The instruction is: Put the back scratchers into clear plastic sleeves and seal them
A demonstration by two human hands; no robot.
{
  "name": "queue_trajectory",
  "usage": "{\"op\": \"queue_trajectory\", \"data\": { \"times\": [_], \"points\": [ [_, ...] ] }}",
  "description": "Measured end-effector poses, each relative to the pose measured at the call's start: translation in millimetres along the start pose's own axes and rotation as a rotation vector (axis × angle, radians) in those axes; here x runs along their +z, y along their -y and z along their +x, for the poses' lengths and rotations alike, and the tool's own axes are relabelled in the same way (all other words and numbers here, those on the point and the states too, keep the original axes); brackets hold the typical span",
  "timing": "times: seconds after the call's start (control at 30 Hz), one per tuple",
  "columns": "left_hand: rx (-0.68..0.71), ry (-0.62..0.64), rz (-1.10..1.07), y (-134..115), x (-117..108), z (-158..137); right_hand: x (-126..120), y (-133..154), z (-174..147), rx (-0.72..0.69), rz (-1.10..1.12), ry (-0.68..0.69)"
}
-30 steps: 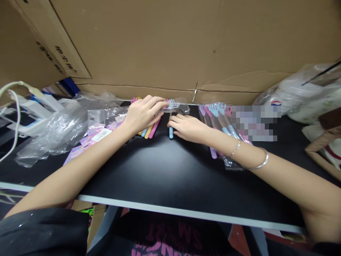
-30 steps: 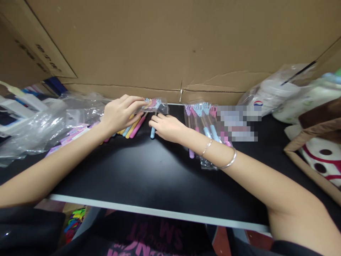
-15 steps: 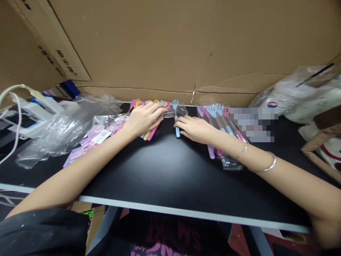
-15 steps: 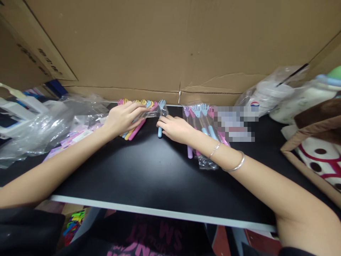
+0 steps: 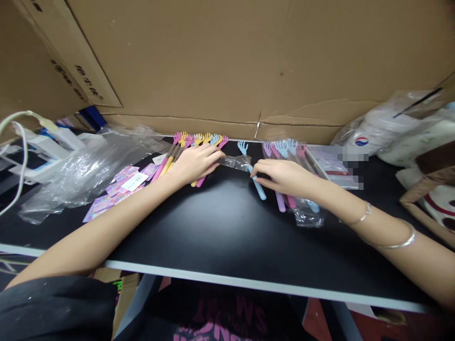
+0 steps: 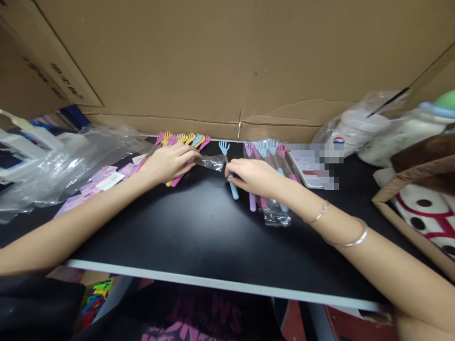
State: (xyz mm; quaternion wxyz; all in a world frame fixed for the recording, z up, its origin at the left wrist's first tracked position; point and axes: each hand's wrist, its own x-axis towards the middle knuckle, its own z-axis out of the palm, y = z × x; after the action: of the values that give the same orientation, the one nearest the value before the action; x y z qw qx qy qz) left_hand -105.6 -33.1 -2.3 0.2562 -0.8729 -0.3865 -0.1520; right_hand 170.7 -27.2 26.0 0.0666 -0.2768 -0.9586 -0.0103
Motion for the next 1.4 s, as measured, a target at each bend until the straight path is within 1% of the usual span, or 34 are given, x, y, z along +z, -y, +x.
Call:
{"op": "queue_trajectory", "data": {
  "times": [0.1, 0.2, 0.3, 0.4, 0.5, 0.67, 0.83, 1.07, 1.27, 1.33, 1.4],
  "points": [
    [-0.001, -0.012, -0.020, 1.0, -2.0, 1.6, -0.2, 0.0, 0.2, 0.103, -0.059, -0.026],
    [-0.026, -0.037, -0.076, 0.7, -7.4, 3.9, 5.1, 4.2, 1.5, 0.168, -0.163, -0.063],
    [-0.039, -0.053, -0.107, -3.4, -12.6, 5.1, 12.8, 8.7, 2.6, 0.229, -0.245, -0.047],
    [-0.007, -0.023, -0.085, -9.9, -12.3, 4.5, 18.1, 11.0, 3.6, 0.262, -0.307, -0.028],
    [0.021, 0.002, -0.052, -14.2, -5.8, 2.7, 19.8, 11.1, 4.4, 0.273, -0.320, -0.032],
    [-0.034, 0.014, -0.010, -11.4, 5.1, -0.1, 20.1, 7.9, 3.7, 0.328, -0.197, -0.070],
    [-0.047, 0.033, 0.016, -7.1, 8.0, -0.9, 14.0, 9.3, 2.2, 0.371, -0.025, -0.078],
    [-0.140, 0.026, 0.047, -6.2, 15.1, -0.1, 2.5, 13.9, -0.9, 0.391, 0.045, -0.122],
    [-0.219, 0.098, 0.040, -6.7, 13.0, 0.7, -5.7, 14.4, -1.5, 0.423, 0.069, -0.130],
    [-0.224, 0.113, 0.035, -6.0, 11.8, 0.5, -10.8, 12.9, -2.4, 0.441, 0.116, -0.131],
    [-0.218, 0.114, 0.025, -4.8, 11.2, 0.0, -15.3, 9.1, -4.2, 0.431, 0.209, -0.159]
  ]
}}
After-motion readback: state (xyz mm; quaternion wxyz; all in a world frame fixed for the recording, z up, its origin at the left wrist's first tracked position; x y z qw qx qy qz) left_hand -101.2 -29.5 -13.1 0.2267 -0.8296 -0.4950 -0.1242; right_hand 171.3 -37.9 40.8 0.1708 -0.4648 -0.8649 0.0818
